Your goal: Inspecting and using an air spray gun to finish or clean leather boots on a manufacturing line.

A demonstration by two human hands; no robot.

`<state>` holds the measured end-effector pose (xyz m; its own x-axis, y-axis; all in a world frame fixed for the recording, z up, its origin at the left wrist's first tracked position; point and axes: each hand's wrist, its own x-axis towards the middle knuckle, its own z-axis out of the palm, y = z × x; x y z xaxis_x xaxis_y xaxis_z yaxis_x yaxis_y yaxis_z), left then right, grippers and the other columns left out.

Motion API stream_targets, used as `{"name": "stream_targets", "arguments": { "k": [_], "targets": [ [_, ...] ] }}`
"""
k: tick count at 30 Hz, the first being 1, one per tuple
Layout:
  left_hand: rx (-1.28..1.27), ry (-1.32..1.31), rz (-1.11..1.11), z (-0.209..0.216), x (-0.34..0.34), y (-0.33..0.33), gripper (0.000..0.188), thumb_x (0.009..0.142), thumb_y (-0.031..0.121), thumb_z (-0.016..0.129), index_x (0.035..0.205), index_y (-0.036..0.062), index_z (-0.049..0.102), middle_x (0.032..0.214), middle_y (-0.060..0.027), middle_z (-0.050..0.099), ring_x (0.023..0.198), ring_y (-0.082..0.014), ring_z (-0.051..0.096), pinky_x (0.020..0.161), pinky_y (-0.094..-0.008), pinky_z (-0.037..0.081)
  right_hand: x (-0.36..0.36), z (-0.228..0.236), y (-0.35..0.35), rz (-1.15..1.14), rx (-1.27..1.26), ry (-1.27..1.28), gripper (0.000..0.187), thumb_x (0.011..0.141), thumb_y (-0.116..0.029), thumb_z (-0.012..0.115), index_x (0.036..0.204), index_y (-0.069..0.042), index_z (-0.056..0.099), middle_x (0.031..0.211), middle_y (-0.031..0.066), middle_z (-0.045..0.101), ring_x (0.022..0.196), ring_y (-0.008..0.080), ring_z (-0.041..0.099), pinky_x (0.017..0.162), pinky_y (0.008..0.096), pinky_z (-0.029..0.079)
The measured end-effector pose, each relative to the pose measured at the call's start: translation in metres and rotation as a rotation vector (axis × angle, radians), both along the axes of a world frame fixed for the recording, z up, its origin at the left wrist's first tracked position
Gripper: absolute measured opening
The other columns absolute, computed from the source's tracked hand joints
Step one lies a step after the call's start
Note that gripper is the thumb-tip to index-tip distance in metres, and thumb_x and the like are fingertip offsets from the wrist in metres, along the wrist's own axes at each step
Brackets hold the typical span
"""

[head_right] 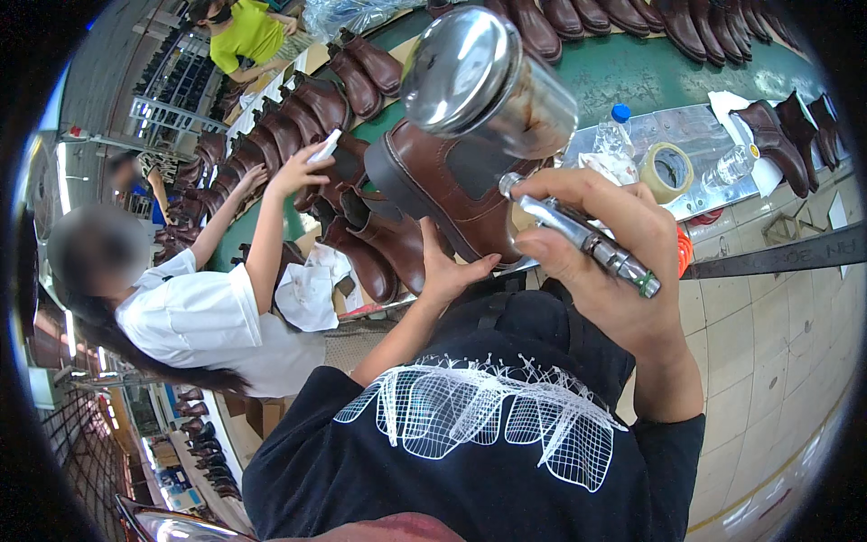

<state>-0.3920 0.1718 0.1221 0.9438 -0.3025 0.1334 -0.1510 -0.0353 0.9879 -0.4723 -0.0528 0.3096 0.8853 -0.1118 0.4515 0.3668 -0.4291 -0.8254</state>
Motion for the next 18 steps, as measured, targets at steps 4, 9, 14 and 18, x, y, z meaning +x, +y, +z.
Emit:
{"name": "stream_targets", "arguments": {
  "k": [4,9,14,18],
  "targets": [
    [-0.069,0.024,-0.029,-0.001,0.005,-0.001,0.088,0.063,0.014,0.093,0.127,0.0014,0.034,0.128,-0.0159,0.046,0.118,-0.0248,0.053,0.1,-0.0388,0.045,0.002,0.001,0.003,0.035,-0.102,0.016,0.033,0.079,-0.029,0.079,0.103,-0.008,0.07,0.092,0.0033,0.072,0.077,0.0142,0.066,0.073,0.0288,0.034],
    [-0.064,0.035,-0.01,0.0,0.005,0.0,0.091,0.063,0.015,0.093,0.129,0.0019,0.032,0.13,-0.0162,0.045,0.12,-0.0254,0.052,0.101,-0.0387,0.044,0.003,-0.005,0.004,0.068,-0.106,0.042,0.033,0.079,-0.028,0.079,0.103,-0.008,0.071,0.095,0.0026,0.073,0.077,0.0147,0.066,0.073,0.0291,0.033],
    [-0.007,0.033,0.041,0.013,0.001,-0.001,0.092,0.063,0.015,0.093,0.131,0.0012,0.031,0.132,-0.0166,0.045,0.122,-0.0253,0.051,0.102,-0.0389,0.043,-0.002,-0.007,0.003,0.093,-0.121,0.065,0.032,0.078,-0.026,0.08,0.103,-0.008,0.071,0.097,0.0025,0.073,0.078,0.0142,0.066,0.073,0.0287,0.033],
    [-0.119,0.08,0.027,0.021,0.0,-0.003,0.098,0.065,0.013,0.092,0.137,-0.0008,0.026,0.135,-0.0173,0.043,0.124,-0.0251,0.049,0.104,-0.039,0.043,-0.004,-0.013,0.003,0.087,-0.111,0.093,0.031,0.078,-0.024,0.08,0.102,-0.007,0.07,0.096,0.0038,0.073,0.078,0.0152,0.066,0.073,0.028,0.034]
  ]
}}
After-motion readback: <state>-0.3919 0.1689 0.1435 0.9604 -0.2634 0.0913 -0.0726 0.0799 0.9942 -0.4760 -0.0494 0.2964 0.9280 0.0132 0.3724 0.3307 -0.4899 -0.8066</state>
